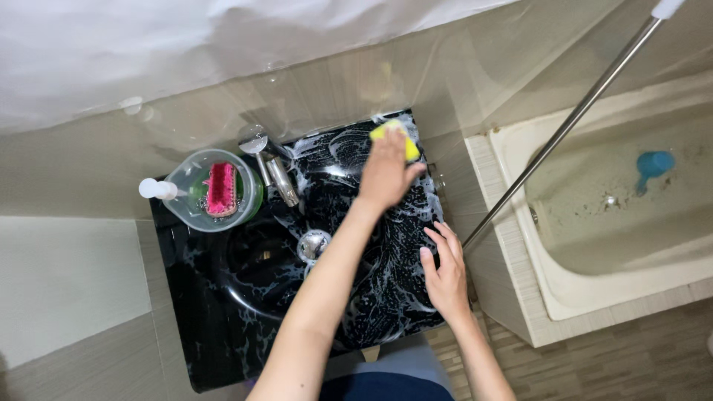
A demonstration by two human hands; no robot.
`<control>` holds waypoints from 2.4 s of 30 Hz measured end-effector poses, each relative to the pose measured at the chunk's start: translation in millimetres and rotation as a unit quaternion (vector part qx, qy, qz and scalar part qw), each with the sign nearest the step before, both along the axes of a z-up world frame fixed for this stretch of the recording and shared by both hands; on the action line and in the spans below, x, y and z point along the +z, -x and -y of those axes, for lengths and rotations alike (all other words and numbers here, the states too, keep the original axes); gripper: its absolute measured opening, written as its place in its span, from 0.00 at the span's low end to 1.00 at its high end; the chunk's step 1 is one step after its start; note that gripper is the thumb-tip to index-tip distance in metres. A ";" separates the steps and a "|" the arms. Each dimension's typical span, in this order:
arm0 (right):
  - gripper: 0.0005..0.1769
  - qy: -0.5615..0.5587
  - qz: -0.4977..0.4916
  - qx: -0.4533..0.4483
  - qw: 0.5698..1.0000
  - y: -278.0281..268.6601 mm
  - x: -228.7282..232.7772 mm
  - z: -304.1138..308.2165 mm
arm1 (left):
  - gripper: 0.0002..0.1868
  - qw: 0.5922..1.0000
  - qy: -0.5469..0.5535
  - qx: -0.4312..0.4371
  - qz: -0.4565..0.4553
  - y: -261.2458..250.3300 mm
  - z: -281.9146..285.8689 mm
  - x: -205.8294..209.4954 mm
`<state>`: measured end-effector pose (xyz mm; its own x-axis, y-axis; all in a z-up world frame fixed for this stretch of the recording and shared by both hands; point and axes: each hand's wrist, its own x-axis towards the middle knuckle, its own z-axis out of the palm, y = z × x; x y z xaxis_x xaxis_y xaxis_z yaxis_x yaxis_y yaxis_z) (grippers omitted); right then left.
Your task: The person scrubs a black marble sink and the surrounding countertop area using a yellow and blue sponge and white soapy foam.
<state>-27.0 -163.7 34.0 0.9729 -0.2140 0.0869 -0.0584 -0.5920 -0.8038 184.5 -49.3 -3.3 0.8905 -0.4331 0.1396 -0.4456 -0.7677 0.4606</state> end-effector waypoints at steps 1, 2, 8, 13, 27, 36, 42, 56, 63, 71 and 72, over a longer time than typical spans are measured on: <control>0.21 -0.002 -0.001 -0.001 1.000 0.4 -0.7 0.2 | 0.47 0.999 0.007 -0.036 0.007 12.2 7.9 1.5; 0.21 -0.004 -0.003 -0.002 1.000 1.1 -1.3 0.2 | 0.46 0.997 0.014 -0.072 0.014 24.5 10.8 3.2; 0.20 0.007 0.008 -0.009 1.000 -3.0 -0.5 8.9 | 0.48 0.996 -0.015 -0.065 -0.050 51.9 -31.2 8.8; 0.20 0.007 0.006 -0.013 1.000 -1.5 5.8 7.0 | 0.43 1.000 -0.009 -0.017 0.022 -3.6 -37.9 -4.8; 0.20 0.029 0.008 -0.013 0.999 10.7 1.4 5.0 | 0.44 0.998 -0.008 -0.056 -0.003 23.8 -25.6 -1.4; 0.20 0.017 0.001 -0.009 1.000 16.2 -0.1 -1.2 | 0.46 0.995 -0.007 -0.093 0.025 -9.0 14.4 -6.5; 0.21 0.018 0.006 -0.012 1.000 10.1 1.2 2.5 | 0.47 0.995 0.023 -0.093 -0.006 58.8 -36.1 7.7; 0.20 0.028 0.012 0.014 0.999 9.0 6.9 -11.7 | 0.44 0.995 -0.003 -0.095 0.012 45.3 -22.9 11.3; 0.20 0.034 0.010 0.006 0.999 10.9 9.0 -4.6 | 0.46 1.000 0.005 -0.019 0.011 52.4 -77.3 3.8; 0.19 0.048 0.036 0.061 0.996 -38.8 -13.5 -14.3 | 0.28 0.998 0.029 -0.023 0.054 2.9 -46.2 -18.6; 0.19 0.054 0.043 0.073 0.995 -53.9 -16.2 -15.8 | 0.28 0.998 0.024 -0.030 0.044 8.1 -44.9 -18.6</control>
